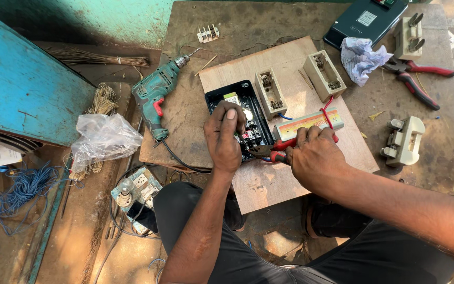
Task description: The person sits on the floor and works on an open electrical starter box, using pliers and a screwdriver to strip, cut, and connect wires to terminals. They repeatedly adjust connections and tighten screws within the device.
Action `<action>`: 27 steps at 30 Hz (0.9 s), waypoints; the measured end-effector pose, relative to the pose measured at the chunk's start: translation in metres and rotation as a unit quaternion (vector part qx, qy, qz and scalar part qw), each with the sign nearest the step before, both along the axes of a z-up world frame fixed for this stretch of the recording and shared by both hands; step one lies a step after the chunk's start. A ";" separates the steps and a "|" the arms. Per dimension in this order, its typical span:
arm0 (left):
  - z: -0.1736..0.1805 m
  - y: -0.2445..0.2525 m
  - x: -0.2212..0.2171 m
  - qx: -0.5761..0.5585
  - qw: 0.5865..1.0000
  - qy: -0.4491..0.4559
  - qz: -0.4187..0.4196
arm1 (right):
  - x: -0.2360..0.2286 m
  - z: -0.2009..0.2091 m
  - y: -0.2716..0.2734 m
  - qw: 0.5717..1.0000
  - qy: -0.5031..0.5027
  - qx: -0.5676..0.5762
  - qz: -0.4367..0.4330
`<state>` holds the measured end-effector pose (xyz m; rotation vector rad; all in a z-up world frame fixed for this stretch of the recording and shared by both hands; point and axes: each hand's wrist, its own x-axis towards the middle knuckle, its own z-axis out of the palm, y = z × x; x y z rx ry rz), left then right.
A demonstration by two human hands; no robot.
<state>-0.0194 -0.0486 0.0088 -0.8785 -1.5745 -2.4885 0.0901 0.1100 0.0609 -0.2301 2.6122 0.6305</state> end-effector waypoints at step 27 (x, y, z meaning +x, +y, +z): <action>0.022 0.012 0.028 -0.142 0.987 0.033 0.073 | -0.022 0.011 -0.032 0.996 -0.060 0.033 -0.057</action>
